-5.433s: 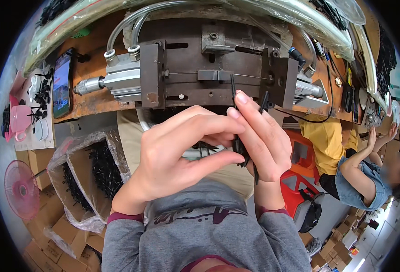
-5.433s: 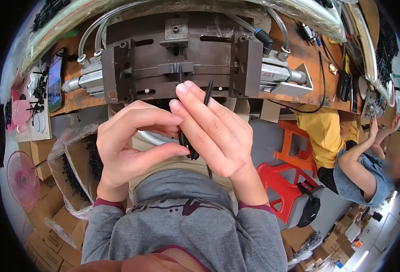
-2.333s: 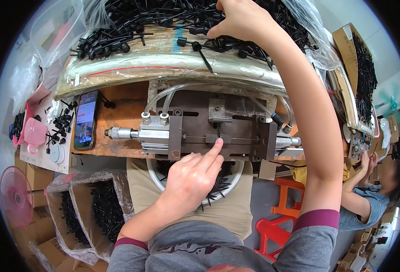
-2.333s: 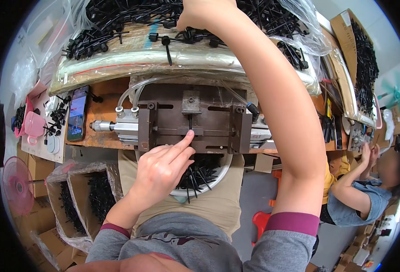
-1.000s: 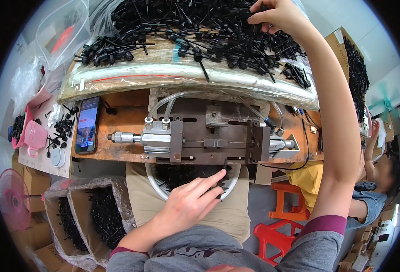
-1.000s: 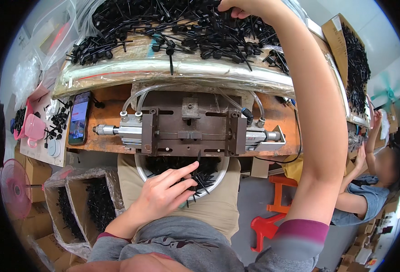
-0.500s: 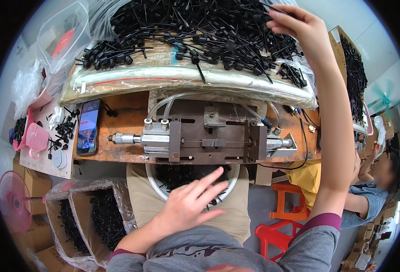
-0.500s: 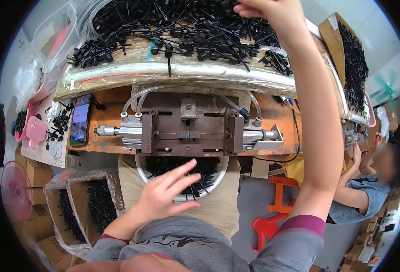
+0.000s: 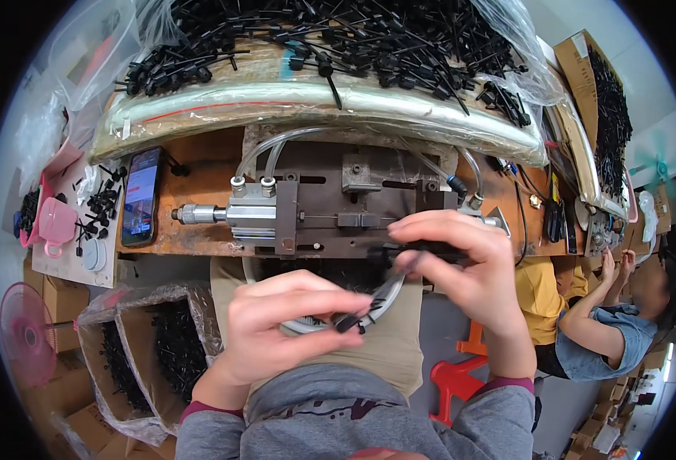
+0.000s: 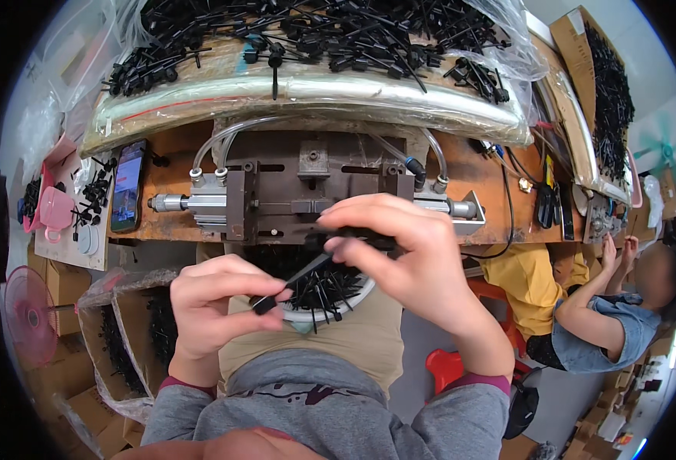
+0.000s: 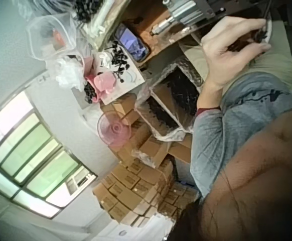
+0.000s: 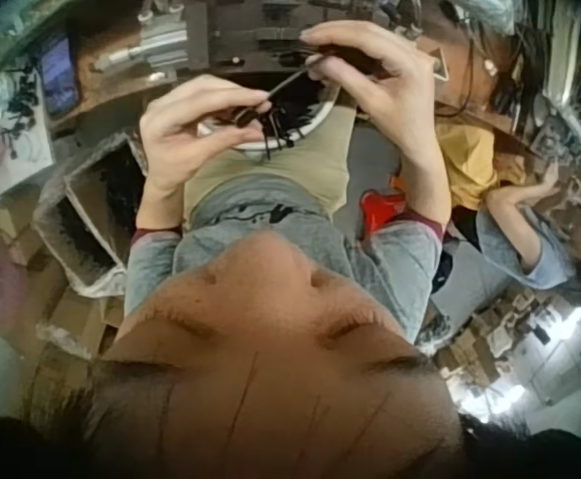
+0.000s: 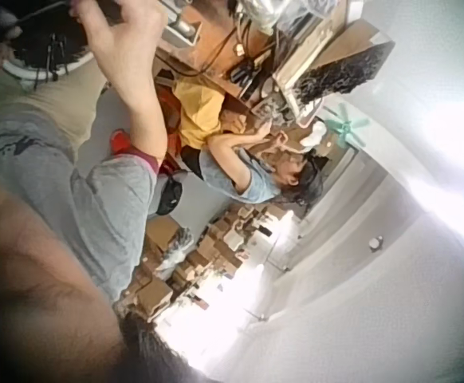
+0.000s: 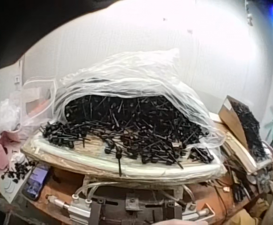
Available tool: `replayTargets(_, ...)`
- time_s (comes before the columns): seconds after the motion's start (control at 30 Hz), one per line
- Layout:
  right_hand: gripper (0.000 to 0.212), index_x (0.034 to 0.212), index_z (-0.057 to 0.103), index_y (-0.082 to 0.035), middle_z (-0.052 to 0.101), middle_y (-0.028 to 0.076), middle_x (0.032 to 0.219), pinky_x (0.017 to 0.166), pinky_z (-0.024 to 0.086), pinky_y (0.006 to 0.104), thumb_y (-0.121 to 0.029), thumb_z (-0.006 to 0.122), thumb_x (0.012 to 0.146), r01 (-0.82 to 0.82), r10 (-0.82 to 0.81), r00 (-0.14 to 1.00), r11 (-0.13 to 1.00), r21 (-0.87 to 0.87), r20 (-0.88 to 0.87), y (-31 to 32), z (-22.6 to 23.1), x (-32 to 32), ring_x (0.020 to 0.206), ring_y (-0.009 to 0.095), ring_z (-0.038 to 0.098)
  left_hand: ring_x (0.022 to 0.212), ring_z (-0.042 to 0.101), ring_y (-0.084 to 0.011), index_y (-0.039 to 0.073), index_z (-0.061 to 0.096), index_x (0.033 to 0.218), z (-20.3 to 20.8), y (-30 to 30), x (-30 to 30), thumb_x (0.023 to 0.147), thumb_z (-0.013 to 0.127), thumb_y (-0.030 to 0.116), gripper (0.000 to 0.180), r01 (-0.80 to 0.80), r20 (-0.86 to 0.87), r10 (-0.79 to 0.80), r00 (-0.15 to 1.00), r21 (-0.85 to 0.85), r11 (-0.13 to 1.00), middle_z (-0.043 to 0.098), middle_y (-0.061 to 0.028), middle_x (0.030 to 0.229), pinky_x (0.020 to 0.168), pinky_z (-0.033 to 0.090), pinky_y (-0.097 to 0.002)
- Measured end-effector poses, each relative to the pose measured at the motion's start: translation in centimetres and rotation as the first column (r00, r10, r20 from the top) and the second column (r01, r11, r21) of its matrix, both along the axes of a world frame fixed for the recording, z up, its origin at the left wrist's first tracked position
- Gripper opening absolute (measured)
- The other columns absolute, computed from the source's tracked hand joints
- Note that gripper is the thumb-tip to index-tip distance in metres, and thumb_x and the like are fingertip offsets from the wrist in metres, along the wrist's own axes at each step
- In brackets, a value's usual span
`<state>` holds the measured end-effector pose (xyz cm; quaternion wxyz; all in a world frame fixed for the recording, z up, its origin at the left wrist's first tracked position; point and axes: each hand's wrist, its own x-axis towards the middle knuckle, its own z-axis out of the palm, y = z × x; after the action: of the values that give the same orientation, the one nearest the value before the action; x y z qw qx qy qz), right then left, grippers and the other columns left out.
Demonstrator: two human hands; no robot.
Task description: Using a pneumatic press machine to assemble small black plastic parts.
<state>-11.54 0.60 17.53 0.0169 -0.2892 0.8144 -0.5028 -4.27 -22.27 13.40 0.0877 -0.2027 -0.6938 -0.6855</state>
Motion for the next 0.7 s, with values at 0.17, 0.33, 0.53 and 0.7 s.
replayTargets(0.17,0.023,0.104,0.070,0.005,0.068,0.021,0.110,0.068,0.059,0.0284,0.007,0.071,0.081,0.240,-0.151,0.950,0.914,-0.328,0.274,1.4,-0.2,2.0,0.084,0.022,0.071,0.082,0.065,-0.0171,0.002,0.075,0.091,-1.4,-0.2,0.2,0.056,0.092,0.006,0.040,-0.232,-0.161,0.207,0.965,-0.156,0.960,0.064,-0.0083,0.097,0.071,0.057,-0.0268)
replayTargets(0.33,0.023,0.106,0.068,0.007,0.065,0.023,0.114,0.065,0.059,0.0265,0.007,0.069,0.083,0.234,-0.205,0.972,0.866,-0.442,0.114,1.3,-2.0,3.5,0.083,0.021,0.069,0.083,0.066,-0.0200,0.003,0.073,0.096,-5.1,3.0,-1.4,0.066,0.082,0.005,0.031,-0.429,-0.416,0.225,0.881,-0.503,0.750,0.066,-0.0136,0.122,0.073,0.055,-0.0301)
replayTargets(0.53,0.020,0.107,0.067,0.006,0.063,0.023,0.118,0.066,0.060,0.0267,0.003,0.066,0.088,0.263,-0.241,0.965,0.866,-0.425,0.104,1.2,-4.1,4.2,0.094,0.021,0.066,0.074,0.066,-0.0180,0.005,0.072,0.097,-6.5,4.2,-2.0,0.071,0.079,0.012,0.028,-0.476,-0.465,0.193,0.864,-0.629,0.615,0.067,-0.0103,0.125,0.067,0.051,-0.0291)
replayTargets(0.7,0.026,0.110,0.059,0.002,0.061,0.024,0.118,0.057,0.052,0.0206,-0.015,0.067,0.093,0.252,-0.291,0.957,0.843,-0.475,-0.009,0.9,-5.6,4.9,0.068,0.014,0.063,0.067,0.065,-0.0174,0.006,0.072,0.093,-4.7,3.9,-2.8,0.070,0.080,0.012,0.025,-0.438,-0.426,0.168,0.889,-0.684,0.584,0.068,-0.0092,0.124,0.064,0.050,-0.0281)
